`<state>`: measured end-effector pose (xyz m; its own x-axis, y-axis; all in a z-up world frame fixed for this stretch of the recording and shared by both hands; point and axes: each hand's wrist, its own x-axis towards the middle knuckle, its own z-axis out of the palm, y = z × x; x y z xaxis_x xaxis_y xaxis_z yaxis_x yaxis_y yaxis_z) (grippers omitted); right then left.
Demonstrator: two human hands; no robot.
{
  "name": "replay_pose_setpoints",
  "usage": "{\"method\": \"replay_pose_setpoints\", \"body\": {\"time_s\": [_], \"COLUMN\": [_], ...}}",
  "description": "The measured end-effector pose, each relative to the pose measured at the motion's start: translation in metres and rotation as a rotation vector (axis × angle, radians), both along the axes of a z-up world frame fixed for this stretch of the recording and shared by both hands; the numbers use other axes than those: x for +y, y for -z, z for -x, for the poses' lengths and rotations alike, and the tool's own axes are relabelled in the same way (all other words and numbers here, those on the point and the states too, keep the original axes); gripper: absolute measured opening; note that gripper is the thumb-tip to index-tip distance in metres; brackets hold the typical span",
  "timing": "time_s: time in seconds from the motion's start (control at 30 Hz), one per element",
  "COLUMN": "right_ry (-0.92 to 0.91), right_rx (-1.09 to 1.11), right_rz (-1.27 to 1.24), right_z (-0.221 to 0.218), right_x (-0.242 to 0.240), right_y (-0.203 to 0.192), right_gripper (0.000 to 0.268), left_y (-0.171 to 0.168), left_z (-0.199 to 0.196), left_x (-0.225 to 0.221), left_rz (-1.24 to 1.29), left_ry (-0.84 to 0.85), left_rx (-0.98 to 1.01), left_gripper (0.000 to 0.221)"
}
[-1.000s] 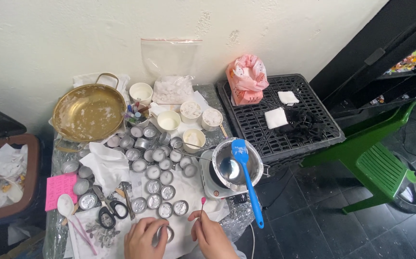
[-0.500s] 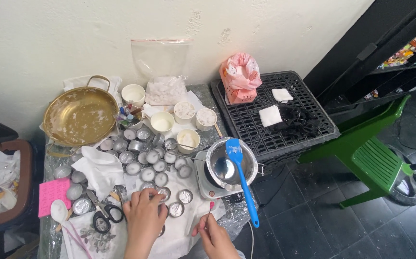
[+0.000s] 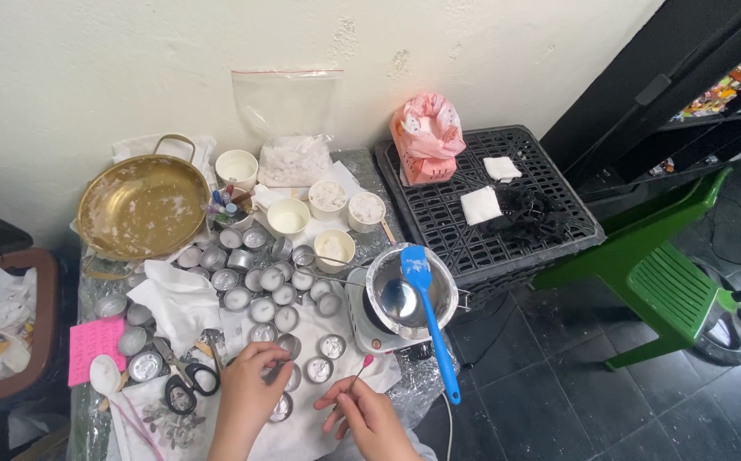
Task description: Cleaning and wiping small metal candle tins with a white cloth at a production table.
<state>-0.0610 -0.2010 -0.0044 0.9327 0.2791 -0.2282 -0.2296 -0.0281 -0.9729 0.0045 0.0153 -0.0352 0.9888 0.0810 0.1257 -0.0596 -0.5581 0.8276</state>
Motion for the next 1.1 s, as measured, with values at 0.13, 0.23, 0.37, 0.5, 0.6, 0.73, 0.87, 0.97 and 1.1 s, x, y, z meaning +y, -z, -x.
{"method": "replay_pose_setpoints", "body": {"time_s": [0.13, 0.23, 0.37, 0.5, 0.6, 0.73, 0.87, 0.97, 1.1], "right_ry": [0.024, 0.055, 0.103, 0.351, 0.533, 0.561, 0.512, 0.52, 0.505], "right_rx": [0.029, -0.045, -0.281, -0.397, -0.407, -0.653, -0.892, -1.056, -1.174], "right_rz": [-0.012, 0.037, -0.091, -0.261, -0.41, -0.37, -0.086, 0.135, 0.214], "right_z": [-0.001, -0.001, -0.001, -0.002, 0.0, -0.005, -0.004, -0.004, -0.006], "right_x": [0.003, 0.005, 0.005, 0.007, 0.006, 0.004, -0.003, -0.008, -0.017], "right_y": [-0.004, -0.001, -0.004, -0.011, -0.013, -0.029, -0.04, -0.05, -0.053], "right_gripper": [0.021, 0.024, 0.024, 0.015, 0.024, 0.029, 0.034, 0.036, 0.037], "left_y": [-0.013, -0.027, -0.047, -0.077, -0.085, -0.088, -0.089, -0.097, -0.108], "left_z": [0.004, 0.007, 0.017, 0.031, 0.038, 0.04, 0.04, 0.041, 0.042], "left_x": [0.002, 0.002, -0.002, -0.015, -0.03, -0.049, -0.063, -0.076, -0.093], "left_rz": [0.095, 0.137, 0.212, 0.275, 0.392, 0.429, 0.447, 0.431, 0.409], "left_ry": [0.005, -0.017, 0.019, 0.089, 0.167, 0.205, 0.192, 0.158, 0.069], "left_rx": [0.08, 0.046, 0.051, 0.003, -0.066, -0.158, -0.2, -0.234, -0.276], "left_gripper": [0.016, 0.016, 0.02, 0.016, 0.013, 0.013, 0.012, 0.011, 0.014]}}
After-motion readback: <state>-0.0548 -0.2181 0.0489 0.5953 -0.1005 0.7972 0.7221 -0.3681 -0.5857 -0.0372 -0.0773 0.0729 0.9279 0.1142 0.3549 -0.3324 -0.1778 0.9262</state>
